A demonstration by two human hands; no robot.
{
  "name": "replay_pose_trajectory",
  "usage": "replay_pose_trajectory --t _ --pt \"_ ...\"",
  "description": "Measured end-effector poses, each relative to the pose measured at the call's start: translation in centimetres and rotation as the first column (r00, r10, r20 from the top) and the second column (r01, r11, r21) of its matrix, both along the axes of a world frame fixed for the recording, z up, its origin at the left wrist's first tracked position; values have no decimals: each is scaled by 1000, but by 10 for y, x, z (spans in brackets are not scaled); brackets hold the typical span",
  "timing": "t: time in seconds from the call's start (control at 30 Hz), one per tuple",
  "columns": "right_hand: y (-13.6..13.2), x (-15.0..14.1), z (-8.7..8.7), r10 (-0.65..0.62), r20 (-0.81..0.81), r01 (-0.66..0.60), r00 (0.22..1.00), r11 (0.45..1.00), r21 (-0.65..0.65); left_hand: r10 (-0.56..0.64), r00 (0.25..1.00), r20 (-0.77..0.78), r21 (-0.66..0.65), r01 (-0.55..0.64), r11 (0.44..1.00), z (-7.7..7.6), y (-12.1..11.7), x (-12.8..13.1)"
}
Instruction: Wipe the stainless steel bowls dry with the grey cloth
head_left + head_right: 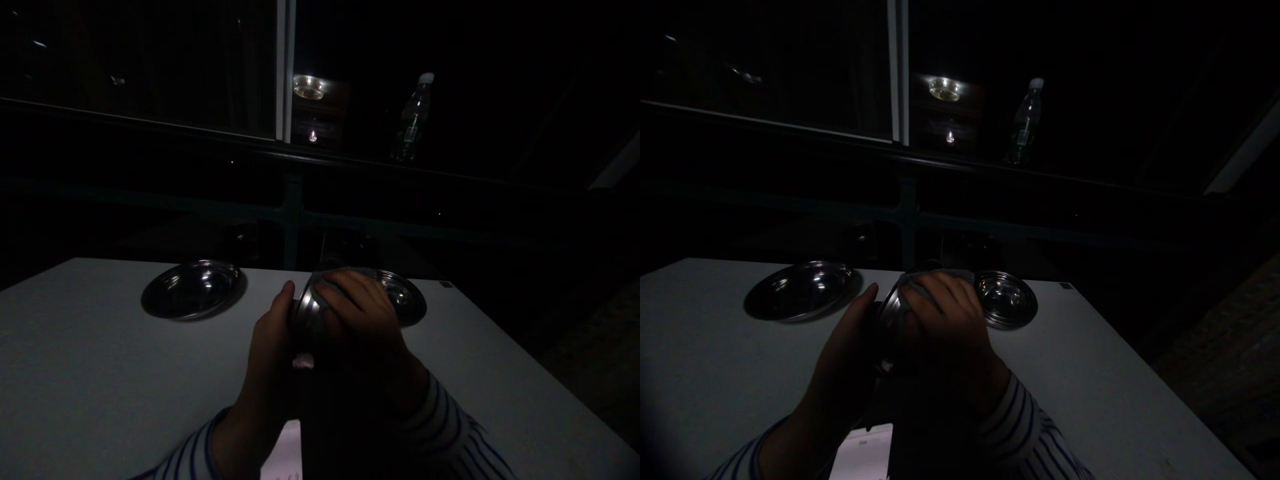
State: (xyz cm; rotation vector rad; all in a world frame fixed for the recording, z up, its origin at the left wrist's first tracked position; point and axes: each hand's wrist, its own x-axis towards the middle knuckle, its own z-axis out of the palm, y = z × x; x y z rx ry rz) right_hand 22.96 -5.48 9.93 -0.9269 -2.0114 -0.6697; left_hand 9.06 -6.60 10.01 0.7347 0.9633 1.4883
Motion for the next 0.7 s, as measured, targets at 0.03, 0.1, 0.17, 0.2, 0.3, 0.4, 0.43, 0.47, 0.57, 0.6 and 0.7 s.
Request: replay_pose_trajectory --t 0.03,0.1,0.17,0.2,0.3,0.4,0.43,0.47,0.57,0.6,0.7 --pt "1 0 -2 16 3 -16 1000 1000 0 17 1000 24 -10 -16 1000 -1 1 0" --pt "2 -4 -9 65 47 -65 997 998 4 -1 997 74 -58 5 998 1 4 1" --pt "3 -12 -18 126 122 -129 985 991 21 -56 991 123 -103 69 992 7 9 0" --pt "3 -16 -22 149 156 -157 976 987 35 -57 988 144 -115 74 991 10 10 -1" --pt "4 -22 -29 180 223 -203 958 975 85 23 979 200 -126 2 992 17 13 -3" --pt "5 -19 -28 143 186 -164 972 981 103 46 974 222 -85 -28 996 18 12 -2" --pt "5 -17 -27 119 149 -134 982 986 96 35 973 230 -70 -20 997 17 11 -1" --pt "5 -15 -26 92 101 -101 991 991 85 22 971 239 -66 -6 998 16 9 1" --pt "5 -12 -26 50 -8 -49 999 997 51 4 960 281 -129 34 991 14 6 5" --pt "4 -12 -28 60 -14 -59 998 997 50 0 955 295 -152 47 987 14 5 6" --pt "4 -14 -32 149 68 -153 987 986 69 32 959 280 -168 16 986 14 6 3"
